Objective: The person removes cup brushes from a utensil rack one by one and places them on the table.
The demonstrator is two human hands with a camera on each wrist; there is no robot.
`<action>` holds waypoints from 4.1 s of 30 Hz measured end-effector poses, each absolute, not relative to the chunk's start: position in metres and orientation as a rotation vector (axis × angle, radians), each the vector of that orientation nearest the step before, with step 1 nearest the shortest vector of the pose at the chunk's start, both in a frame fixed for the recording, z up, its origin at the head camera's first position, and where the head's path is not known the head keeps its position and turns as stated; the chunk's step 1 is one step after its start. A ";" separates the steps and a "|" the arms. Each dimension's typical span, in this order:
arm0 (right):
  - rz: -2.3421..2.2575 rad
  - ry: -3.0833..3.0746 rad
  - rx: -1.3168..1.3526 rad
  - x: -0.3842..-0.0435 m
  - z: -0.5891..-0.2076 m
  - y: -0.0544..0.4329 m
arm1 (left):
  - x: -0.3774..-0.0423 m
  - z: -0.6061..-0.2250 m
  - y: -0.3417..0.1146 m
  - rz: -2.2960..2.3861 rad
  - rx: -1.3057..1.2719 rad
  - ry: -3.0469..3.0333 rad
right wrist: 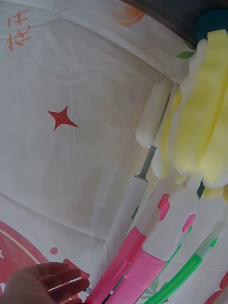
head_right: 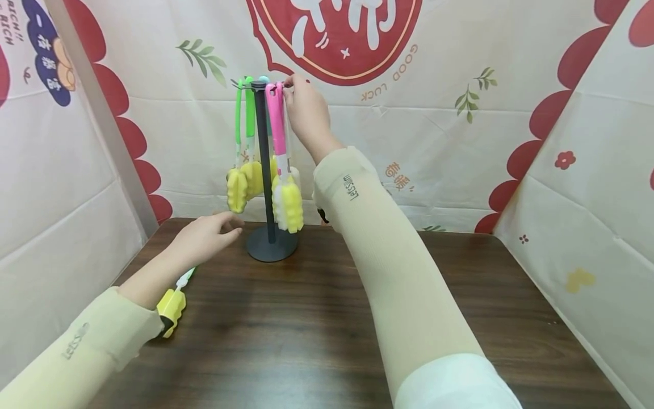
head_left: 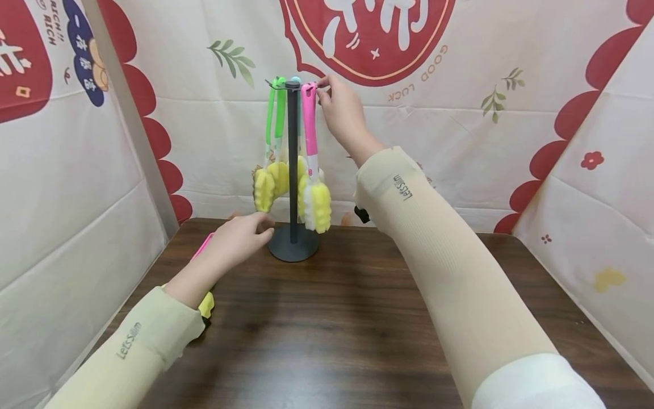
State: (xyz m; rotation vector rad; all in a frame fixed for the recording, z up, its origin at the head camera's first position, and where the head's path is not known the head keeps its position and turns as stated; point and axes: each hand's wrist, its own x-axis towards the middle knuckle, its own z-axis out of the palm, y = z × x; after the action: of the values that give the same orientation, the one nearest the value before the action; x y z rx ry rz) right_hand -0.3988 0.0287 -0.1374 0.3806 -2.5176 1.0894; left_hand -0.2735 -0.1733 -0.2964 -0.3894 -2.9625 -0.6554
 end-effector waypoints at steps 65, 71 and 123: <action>0.466 -2.252 0.633 -0.367 -0.135 0.033 | -0.303 -0.304 -0.130 -1.146 -0.286 -2.699; 0.544 -2.293 0.666 -0.370 -0.135 0.035 | -0.301 -0.305 -0.131 -1.127 -0.287 -2.703; 1.384 -2.315 0.745 -0.383 -0.156 0.023 | -0.296 -0.302 -0.138 -1.117 -0.255 -2.689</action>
State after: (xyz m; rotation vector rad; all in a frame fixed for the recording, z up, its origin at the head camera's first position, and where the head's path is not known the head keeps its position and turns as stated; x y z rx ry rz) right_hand -0.3829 0.0232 -0.1560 0.7452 -2.3148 1.3839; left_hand -0.2958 -0.1382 -0.3022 -0.2547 -2.6892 -1.1166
